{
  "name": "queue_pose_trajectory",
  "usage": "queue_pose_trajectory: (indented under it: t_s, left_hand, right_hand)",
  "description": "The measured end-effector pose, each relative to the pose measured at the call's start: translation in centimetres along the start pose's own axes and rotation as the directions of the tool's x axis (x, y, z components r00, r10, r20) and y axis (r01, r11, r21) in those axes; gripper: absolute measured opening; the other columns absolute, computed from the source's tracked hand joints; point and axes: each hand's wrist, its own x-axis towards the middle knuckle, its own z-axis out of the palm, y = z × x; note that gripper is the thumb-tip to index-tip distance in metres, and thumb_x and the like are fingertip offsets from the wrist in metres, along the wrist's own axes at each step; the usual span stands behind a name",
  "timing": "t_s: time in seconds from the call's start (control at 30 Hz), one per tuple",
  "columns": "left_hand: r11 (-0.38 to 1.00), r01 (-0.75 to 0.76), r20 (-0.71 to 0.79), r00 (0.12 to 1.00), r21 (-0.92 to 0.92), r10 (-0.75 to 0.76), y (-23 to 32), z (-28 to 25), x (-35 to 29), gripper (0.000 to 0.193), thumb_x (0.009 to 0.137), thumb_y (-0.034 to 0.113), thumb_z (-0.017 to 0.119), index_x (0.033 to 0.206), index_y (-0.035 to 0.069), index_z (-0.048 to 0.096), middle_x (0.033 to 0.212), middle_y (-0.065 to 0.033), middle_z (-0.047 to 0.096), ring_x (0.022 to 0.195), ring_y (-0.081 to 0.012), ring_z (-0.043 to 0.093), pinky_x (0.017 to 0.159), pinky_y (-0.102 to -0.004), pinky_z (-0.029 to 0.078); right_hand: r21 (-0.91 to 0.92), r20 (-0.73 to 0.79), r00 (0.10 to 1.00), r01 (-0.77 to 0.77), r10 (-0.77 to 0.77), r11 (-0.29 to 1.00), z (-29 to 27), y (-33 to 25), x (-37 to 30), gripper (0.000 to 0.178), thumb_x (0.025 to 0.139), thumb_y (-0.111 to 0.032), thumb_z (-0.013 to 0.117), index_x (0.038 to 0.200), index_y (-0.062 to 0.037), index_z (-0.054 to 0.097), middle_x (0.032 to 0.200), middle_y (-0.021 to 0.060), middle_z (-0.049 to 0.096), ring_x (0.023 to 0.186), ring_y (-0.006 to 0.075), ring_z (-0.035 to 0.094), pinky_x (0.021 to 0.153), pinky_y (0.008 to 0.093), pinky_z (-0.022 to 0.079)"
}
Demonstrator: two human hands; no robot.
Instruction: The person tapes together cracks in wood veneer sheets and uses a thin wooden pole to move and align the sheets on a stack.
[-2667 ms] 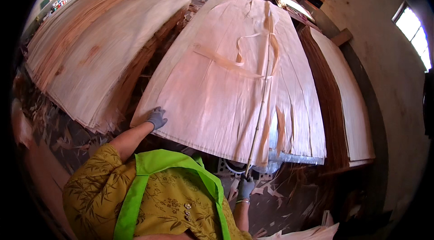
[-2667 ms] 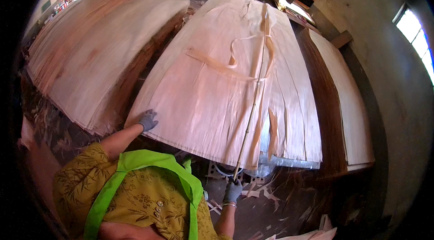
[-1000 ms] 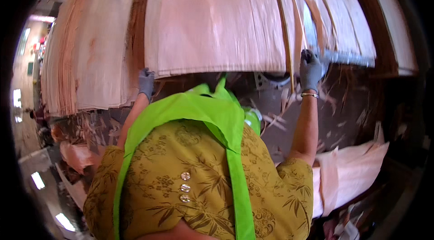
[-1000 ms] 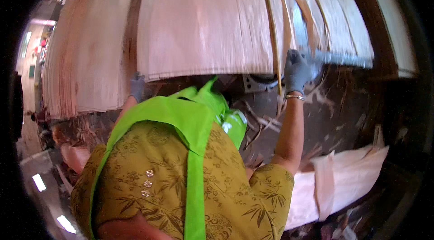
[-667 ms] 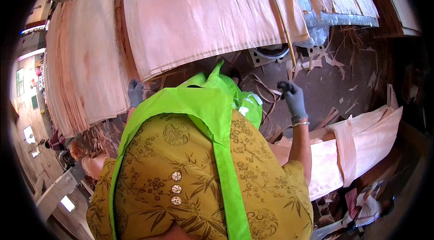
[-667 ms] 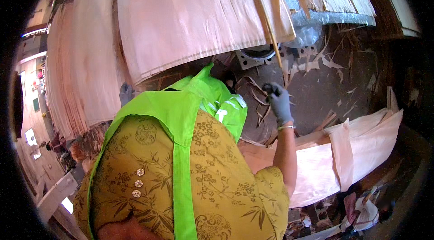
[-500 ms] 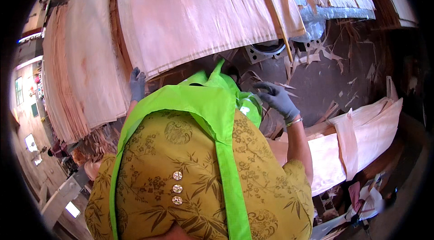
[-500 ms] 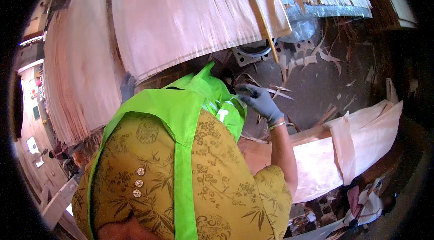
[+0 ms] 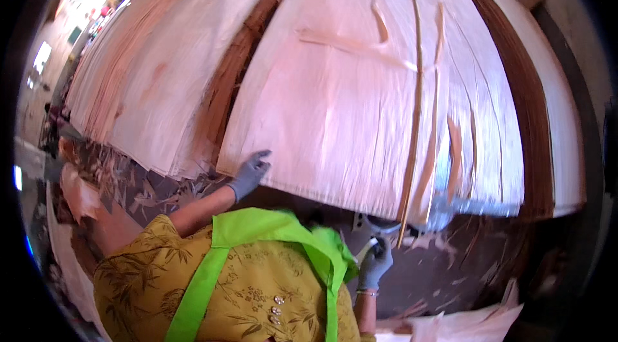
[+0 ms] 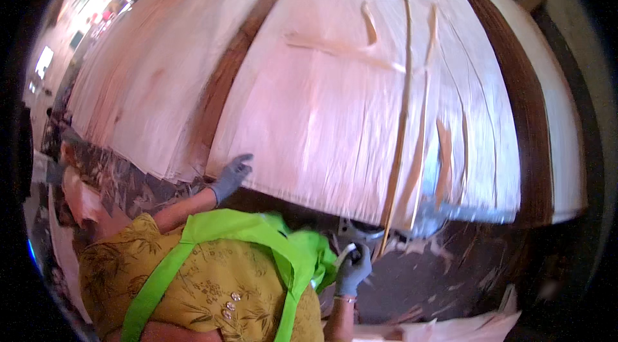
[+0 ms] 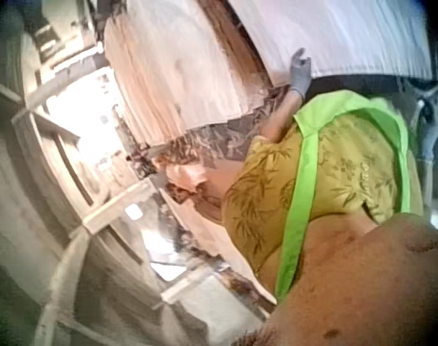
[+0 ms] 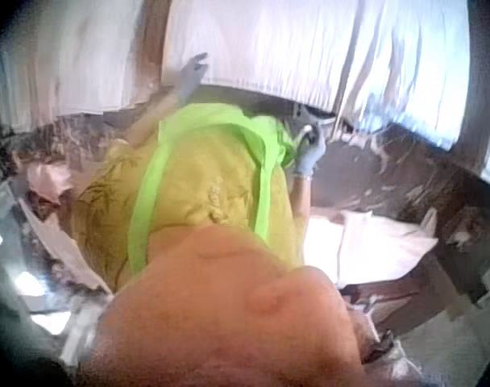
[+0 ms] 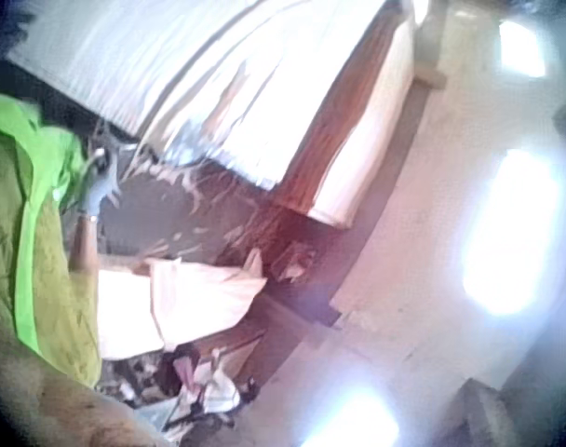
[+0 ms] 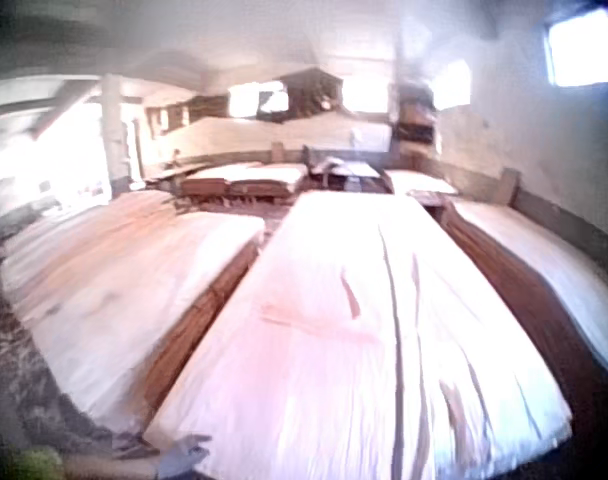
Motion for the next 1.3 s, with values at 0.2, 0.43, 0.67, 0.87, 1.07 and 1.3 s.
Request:
queue_pose_trajectory:
  t_s: [0.2,0.43,0.67,0.87,1.07,1.3]
  left_hand:
    - [0.942,-0.304,0.477,0.813,-0.140,0.333,8.7,2.3,-1.4,0.029,0.088,0.017,0.053,0.114,0.003,0.054,0.110,-0.0066,0.058,0.099,-0.0138,0.054,0.088,-0.0290,0.043]
    - [0.845,-0.211,0.625,0.590,-0.492,0.511,11.8,-4.1,-0.2,0.026,0.089,0.010,0.052,0.113,0.001,0.055,0.109,-0.0074,0.059,0.099,-0.0136,0.055,0.090,-0.0290,0.043]
    - [0.636,-0.044,0.411,0.728,-0.770,0.548,5.0,-21.5,1.8,0.044,0.088,0.032,0.053,0.123,0.005,0.049,0.117,-0.0052,0.055,0.104,-0.0129,0.051,0.086,-0.0298,0.043]
    - [0.510,-0.187,0.189,0.779,-0.840,0.598,-0.6,-36.1,4.6,0.063,0.088,0.044,0.050,0.134,0.004,0.033,0.129,-0.0090,0.046,0.118,-0.0193,0.044,0.094,-0.0351,0.037]
    - [0.285,0.211,0.324,0.834,-0.935,0.446,-3.8,-42.0,9.2,0.035,0.090,0.031,0.051,0.112,0.004,0.050,0.101,-0.0065,0.058,0.098,-0.0154,0.055,0.086,-0.0318,0.044]
    - [0.135,0.195,0.230,0.912,-0.972,0.340,-6.5,-45.9,19.2,0.015,0.089,0.020,0.054,0.089,0.005,0.057,0.073,-0.0034,0.054,0.070,-0.0135,0.055,0.067,-0.0276,0.048]
  right_hand:
    - [0.224,-0.138,0.990,0.036,-0.005,0.974,0.7,-6.5,7.2,0.016,0.086,-0.016,0.057,0.086,0.0002,0.056,0.072,0.0048,0.057,0.066,0.0126,0.053,0.062,0.0241,0.043]
    - [0.153,-0.192,0.894,0.434,-0.404,0.888,6.4,-26.5,12.0,0.019,0.088,-0.020,0.057,0.094,-0.0023,0.057,0.074,0.0060,0.061,0.059,0.0115,0.058,0.052,0.0215,0.047]
    - [0.069,-0.036,0.772,0.635,-0.634,0.769,24.4,-39.8,6.3,0.015,0.080,0.004,0.053,0.093,-0.0010,0.060,0.076,0.0045,0.061,0.065,0.0079,0.056,0.057,0.0206,0.045]
    - [0.010,0.050,0.678,0.734,-0.733,0.679,40.9,-46.5,-1.1,0.016,0.074,0.004,0.059,0.088,-0.0032,0.060,0.068,0.0077,0.060,0.057,0.0098,0.054,0.054,0.0236,0.044]
    - [0.025,0.094,0.624,0.778,-0.776,0.628,51.8,-48.5,-3.7,0.018,0.071,0.002,0.061,0.087,-0.0056,0.061,0.066,0.0092,0.059,0.053,0.0169,0.055,0.051,0.0262,0.043]
    - [-0.111,0.234,0.494,0.869,-0.837,0.482,58.3,-43.4,0.2,0.023,0.069,-0.011,0.068,0.092,-0.0115,0.062,0.066,0.0058,0.059,0.051,0.0214,0.053,0.047,0.0325,0.041]
